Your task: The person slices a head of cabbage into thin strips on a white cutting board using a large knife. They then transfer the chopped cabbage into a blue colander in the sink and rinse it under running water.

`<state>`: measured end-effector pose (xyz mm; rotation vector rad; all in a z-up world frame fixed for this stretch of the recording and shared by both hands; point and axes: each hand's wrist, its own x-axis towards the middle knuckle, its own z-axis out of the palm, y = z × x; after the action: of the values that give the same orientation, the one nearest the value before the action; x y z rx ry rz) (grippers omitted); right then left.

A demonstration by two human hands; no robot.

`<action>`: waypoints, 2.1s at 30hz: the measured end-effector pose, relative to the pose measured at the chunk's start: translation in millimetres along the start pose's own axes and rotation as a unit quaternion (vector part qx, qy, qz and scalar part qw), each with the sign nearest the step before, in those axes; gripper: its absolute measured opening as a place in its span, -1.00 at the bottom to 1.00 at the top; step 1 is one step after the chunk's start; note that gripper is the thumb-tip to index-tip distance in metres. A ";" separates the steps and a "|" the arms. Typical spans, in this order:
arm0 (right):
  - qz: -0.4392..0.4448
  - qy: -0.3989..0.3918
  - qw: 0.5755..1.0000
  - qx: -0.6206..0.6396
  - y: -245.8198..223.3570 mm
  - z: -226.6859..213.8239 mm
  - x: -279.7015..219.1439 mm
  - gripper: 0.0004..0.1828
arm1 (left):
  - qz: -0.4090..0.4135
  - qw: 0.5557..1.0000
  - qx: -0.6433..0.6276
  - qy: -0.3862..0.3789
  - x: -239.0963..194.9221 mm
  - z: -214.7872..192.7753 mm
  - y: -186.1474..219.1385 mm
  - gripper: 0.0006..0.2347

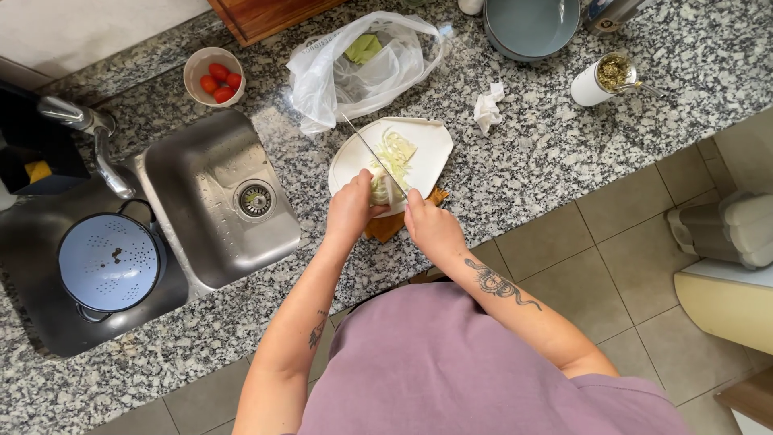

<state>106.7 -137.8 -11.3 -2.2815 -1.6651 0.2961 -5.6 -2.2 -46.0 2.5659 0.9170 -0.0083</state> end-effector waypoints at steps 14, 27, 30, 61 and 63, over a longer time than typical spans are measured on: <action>0.000 -0.088 0.996 0.021 -5.6 -17.7 11.6 -0.78 | -0.017 1.000 0.014 -0.022 3.1 8.2 -4.8 -0.51; 0.011 -0.100 0.995 0.001 -11.8 -14.8 13.9 -0.77 | -0.029 0.999 -0.011 -0.031 2.1 5.3 -4.1 -0.53; 0.009 -0.098 0.995 0.009 -13.4 -8.1 27.6 -0.80 | -0.027 0.999 0.004 -0.031 4.2 12.0 -6.5 -0.53; 0.019 -0.150 0.988 0.015 11.1 3.3 -8.8 -0.83 | -0.068 0.995 -0.047 -0.054 2.3 13.6 -5.3 -0.54; 0.025 -0.148 0.988 0.033 13.1 16.8 3.3 -0.79 | -0.059 0.997 -0.029 -0.044 1.6 9.5 -0.9 -0.57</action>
<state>113.7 -136.4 -31.7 -2.3212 -1.7030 0.7227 -3.7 -4.2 -55.3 2.4333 1.0185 -0.1263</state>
